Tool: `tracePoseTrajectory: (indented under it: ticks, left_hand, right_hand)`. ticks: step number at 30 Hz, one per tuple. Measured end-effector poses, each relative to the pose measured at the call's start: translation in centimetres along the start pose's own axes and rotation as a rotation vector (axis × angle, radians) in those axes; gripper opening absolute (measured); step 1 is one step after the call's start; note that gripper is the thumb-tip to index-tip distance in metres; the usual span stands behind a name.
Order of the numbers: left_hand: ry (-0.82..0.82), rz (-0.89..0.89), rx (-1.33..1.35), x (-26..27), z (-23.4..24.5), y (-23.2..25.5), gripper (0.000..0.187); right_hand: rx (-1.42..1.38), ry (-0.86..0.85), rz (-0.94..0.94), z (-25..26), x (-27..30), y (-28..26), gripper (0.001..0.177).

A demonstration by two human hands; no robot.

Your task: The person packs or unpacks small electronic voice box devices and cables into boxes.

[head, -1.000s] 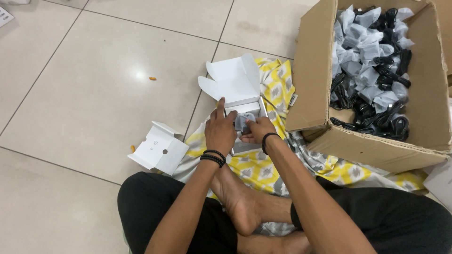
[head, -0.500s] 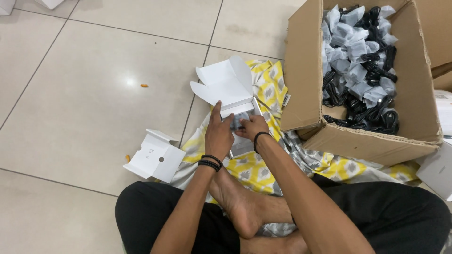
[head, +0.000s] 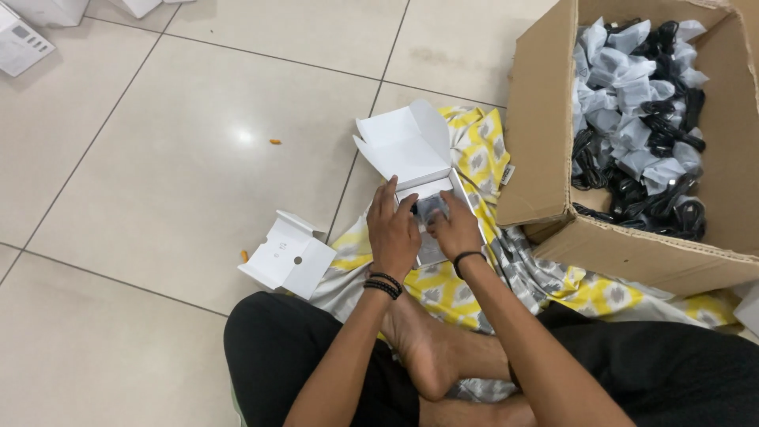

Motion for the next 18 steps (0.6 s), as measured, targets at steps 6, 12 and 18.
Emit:
tracePoseTrajectory:
  ticks: [6, 12, 18]
  left_hand:
    - [0.345, 0.297, 0.193, 3.7, 11.1, -2.1, 0.059]
    - [0.599, 0.801, 0.354, 12.3, 14.8, -10.9, 0.079]
    - [0.649, 0.975, 0.737, 11.3, 13.0, -13.2, 0.087]
  right_hand:
    - [0.352, 0.039, 0.559, -4.9, 6.5, -9.0, 0.030]
    - [0.377, -0.349, 0.622, -18.3, 6.0, -7.4, 0.034]
    - [0.406, -0.530, 0.498, -24.1, 4.7, -1.9, 0.049]
Point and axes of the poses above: each hand's wrist, its own x-axis away from the middle knuckle, its own z-axis out of the back of the hand, y = z × x, the point moved 9 cm from there along -x, towards the middle knuckle, and after that the axes turned 5 degrees about -x, right-handed, at the moved point
